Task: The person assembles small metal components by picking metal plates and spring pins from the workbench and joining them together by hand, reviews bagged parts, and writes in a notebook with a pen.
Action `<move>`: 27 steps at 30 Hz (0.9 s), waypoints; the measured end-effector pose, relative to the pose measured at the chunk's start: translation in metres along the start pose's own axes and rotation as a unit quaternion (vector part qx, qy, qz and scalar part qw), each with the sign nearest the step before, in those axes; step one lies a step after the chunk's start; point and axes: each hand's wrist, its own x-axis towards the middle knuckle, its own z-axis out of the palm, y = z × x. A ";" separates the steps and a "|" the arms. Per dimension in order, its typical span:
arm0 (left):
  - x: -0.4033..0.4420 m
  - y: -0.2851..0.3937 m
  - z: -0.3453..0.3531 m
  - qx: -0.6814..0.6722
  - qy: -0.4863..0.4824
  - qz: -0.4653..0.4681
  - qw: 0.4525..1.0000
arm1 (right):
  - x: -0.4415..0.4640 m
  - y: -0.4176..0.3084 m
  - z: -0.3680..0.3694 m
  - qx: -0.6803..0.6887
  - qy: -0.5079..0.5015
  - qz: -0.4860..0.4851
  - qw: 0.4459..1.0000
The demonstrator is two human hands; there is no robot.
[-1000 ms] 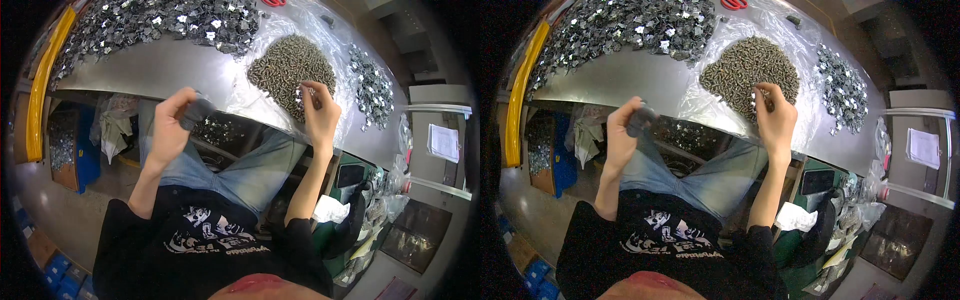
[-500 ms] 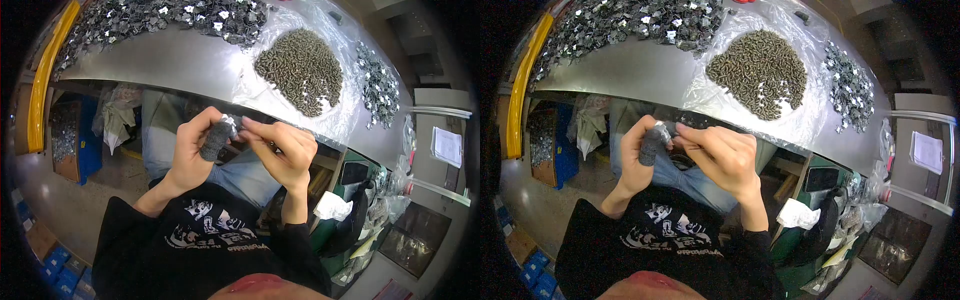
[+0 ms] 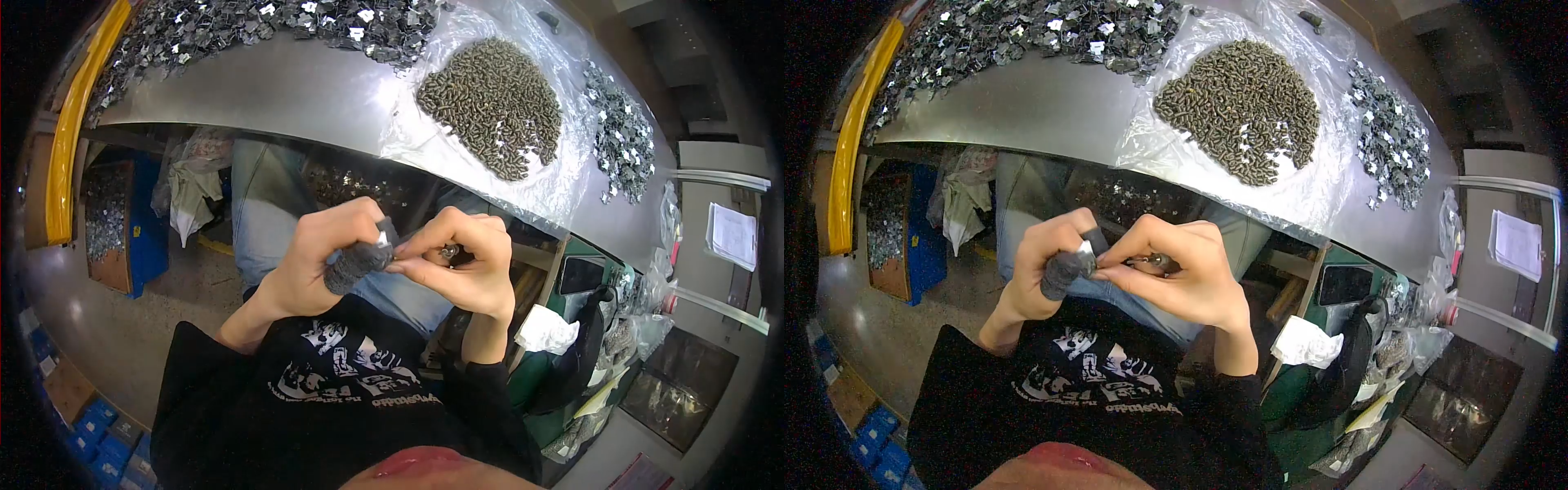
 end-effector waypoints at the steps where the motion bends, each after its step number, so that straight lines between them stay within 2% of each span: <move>1: 0.000 0.001 0.000 0.015 -0.008 0.005 1.000 | -0.001 0.003 -0.001 0.009 -0.010 0.002 1.000; 4: 0.000 0.004 0.000 0.039 -0.037 0.004 0.999 | -0.005 0.010 -0.002 -0.012 -0.024 -0.034 0.999; 6: 0.002 0.009 -0.006 0.024 -0.066 -0.020 0.997 | -0.007 0.003 0.000 -0.009 -0.016 0.007 1.000; 7: 0.001 0.007 -0.006 0.001 -0.057 -0.015 0.998 | -0.007 0.000 0.001 -0.008 -0.011 0.028 1.000; 10: -0.003 -0.002 -0.006 -0.043 -0.029 -0.004 0.999 | -0.015 0.011 0.011 0.069 0.011 -0.002 0.998; 12: -0.003 -0.003 -0.005 -0.040 -0.009 0.003 0.999 | -0.015 0.008 0.011 0.040 -0.022 0.000 0.999; 15: -0.002 -0.002 -0.006 -0.017 -0.007 0.007 1.000 | -0.016 0.007 0.015 0.040 -0.023 0.008 0.999; 18: -0.001 0.004 -0.006 0.092 -0.013 0.012 0.996 | -0.015 0.010 0.015 0.022 -0.005 -0.002 1.000; 20: 0.004 0.005 -0.008 0.041 -0.059 -0.027 0.997 | -0.012 0.010 0.018 0.006 0.025 -0.010 1.000; 21: 0.005 0.005 -0.009 0.014 -0.082 -0.047 0.995 | -0.011 0.009 0.017 -0.052 0.035 -0.066 0.996; 22: 0.002 0.003 -0.008 -0.080 -0.137 -0.113 0.981 | -0.009 0.007 0.016 -0.110 0.045 -0.120 0.986; 23: -0.003 -0.001 -0.007 -0.173 -0.191 -0.176 0.950 | -0.008 0.007 0.015 -0.167 0.055 -0.176 0.969; 24: -0.008 -0.007 -0.006 -0.263 -0.241 -0.236 0.904 | -0.006 0.010 0.017 -0.129 0.068 -0.204 0.968; 25: -0.015 -0.019 -0.001 -0.270 -0.278 -0.190 0.902 | -0.006 0.010 0.016 -0.125 0.038 -0.214 0.968; 27: -0.025 -0.024 -0.002 -0.266 -0.267 -0.209 0.903 | -0.007 0.011 0.017 -0.115 0.004 -0.210 0.971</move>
